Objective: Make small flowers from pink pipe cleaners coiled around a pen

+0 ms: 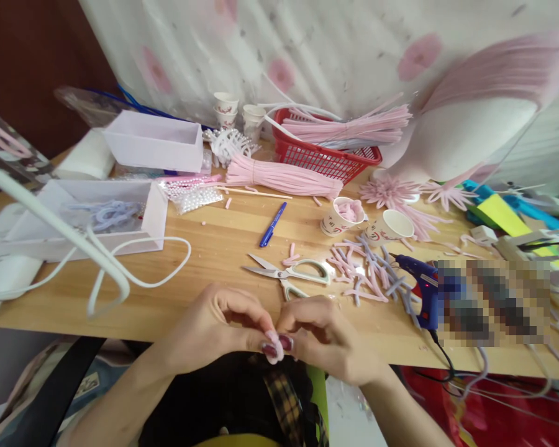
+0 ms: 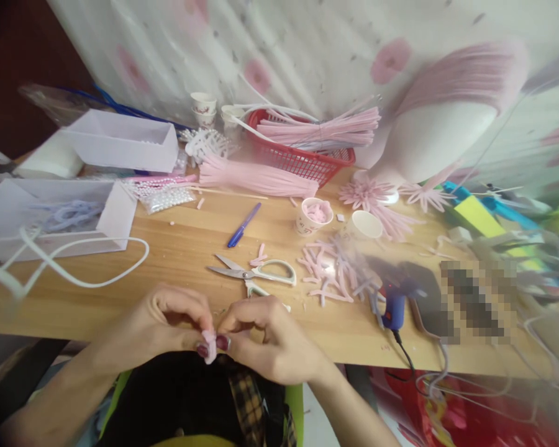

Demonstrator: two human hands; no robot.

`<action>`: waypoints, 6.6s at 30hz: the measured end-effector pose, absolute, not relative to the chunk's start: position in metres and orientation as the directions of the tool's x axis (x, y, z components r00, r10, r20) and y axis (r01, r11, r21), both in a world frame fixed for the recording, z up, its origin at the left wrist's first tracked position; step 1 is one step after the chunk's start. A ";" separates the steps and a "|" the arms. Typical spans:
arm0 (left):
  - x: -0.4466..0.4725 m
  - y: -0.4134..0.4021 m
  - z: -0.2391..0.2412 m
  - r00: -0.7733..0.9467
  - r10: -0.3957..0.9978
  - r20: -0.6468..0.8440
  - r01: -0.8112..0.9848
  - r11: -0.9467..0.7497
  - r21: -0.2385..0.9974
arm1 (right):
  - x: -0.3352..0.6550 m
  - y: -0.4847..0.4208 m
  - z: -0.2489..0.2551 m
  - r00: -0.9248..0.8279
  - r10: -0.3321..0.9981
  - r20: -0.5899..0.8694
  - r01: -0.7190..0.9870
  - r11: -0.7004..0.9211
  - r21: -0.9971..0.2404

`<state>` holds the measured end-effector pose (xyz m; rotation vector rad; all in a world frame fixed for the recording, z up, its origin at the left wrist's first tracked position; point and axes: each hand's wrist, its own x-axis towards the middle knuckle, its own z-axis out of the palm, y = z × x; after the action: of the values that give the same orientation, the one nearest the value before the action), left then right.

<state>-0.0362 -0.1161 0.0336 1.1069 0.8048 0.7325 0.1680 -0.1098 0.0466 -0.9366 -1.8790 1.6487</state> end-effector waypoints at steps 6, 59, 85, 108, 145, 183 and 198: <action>-0.039 -0.109 0.049 0.776 0.630 -0.031 0.186 -0.181 0.966 | 0.160 -0.106 0.010 -0.755 0.348 -0.555 0.085 -0.788 -0.610; -0.026 -0.140 0.017 0.411 0.492 0.767 0.627 -0.764 0.153 | 0.200 -0.125 0.066 -0.523 0.818 -0.239 0.802 0.379 -0.461; -0.021 -0.125 0.006 0.490 0.396 0.777 0.543 -0.836 0.084 | 0.189 -0.127 0.054 -0.496 0.840 -0.218 0.809 0.357 -0.467; -0.013 -0.120 -0.004 0.166 0.695 0.699 0.476 -0.678 0.561 | 0.189 -0.123 0.043 -0.374 0.924 -0.078 0.799 0.279 -0.532; -0.022 -0.136 0.013 -0.047 0.996 0.073 -0.004 -0.073 0.997 | 0.149 -0.119 0.043 -0.468 0.880 0.080 0.551 0.361 -0.752; -0.095 -0.137 -0.009 0.043 0.935 0.352 0.641 -0.296 0.708 | 0.101 -0.125 0.004 -0.748 0.662 0.052 0.627 0.729 -0.274; -0.105 -0.149 -0.013 0.210 0.903 0.376 0.714 -0.404 0.572 | 0.099 -0.129 -0.001 -0.742 0.663 0.095 0.628 0.739 -0.244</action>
<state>-0.1051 -0.1494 -0.0125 2.2135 1.5270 0.9863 0.0988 -0.1290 -0.0009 -1.0354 -2.7625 0.2933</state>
